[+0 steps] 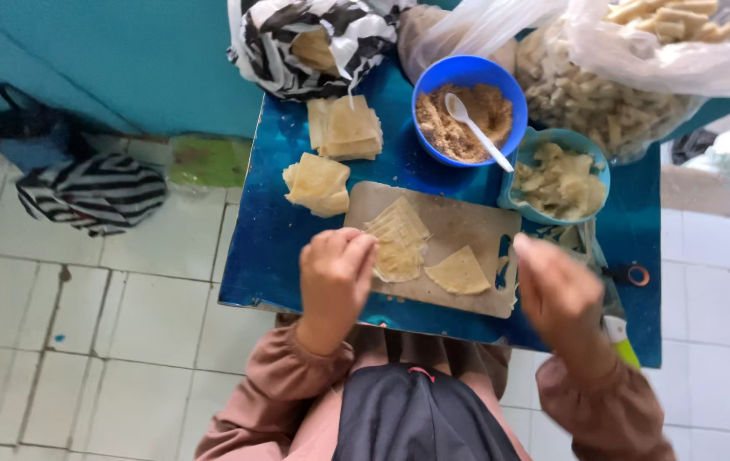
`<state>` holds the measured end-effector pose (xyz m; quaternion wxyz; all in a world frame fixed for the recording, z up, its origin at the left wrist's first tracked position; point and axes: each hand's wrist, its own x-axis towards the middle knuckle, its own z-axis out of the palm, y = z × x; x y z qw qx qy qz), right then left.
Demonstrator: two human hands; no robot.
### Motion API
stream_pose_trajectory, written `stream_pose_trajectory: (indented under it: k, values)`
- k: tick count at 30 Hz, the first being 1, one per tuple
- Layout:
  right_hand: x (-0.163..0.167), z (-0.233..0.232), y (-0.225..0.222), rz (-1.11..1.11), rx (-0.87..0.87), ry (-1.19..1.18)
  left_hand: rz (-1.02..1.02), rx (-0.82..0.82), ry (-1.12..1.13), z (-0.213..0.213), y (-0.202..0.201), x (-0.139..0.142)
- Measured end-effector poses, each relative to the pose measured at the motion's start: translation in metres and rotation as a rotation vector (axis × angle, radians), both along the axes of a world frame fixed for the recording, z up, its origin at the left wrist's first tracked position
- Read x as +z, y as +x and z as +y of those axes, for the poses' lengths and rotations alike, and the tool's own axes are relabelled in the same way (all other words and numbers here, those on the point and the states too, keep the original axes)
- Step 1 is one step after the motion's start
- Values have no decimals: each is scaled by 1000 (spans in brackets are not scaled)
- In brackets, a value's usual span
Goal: The person sits on the floor at a low blue table and folds thin square pastry sheets, spooning brown filling from a blue bowl onto each sheet and folding it closed. The filled pieces are stacked on a cutting board, with scraps set aside in a small bowl.
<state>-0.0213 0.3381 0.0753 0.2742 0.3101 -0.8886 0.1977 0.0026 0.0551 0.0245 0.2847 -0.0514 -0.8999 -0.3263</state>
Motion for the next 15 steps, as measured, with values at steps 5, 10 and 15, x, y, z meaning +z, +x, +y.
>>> stream_pose_trajectory:
  k: [5, 10, 15]
  values:
    - [5, -24, -63, -223, -232, -120, -69, -176, -63, 46, 10, 1]
    - [5, -43, -112, -648, -246, -365, -190, -213, -191, 67, 3, -13]
    - [9, -40, -136, -459, -254, -339, -179, -277, -241, 68, -4, -22]
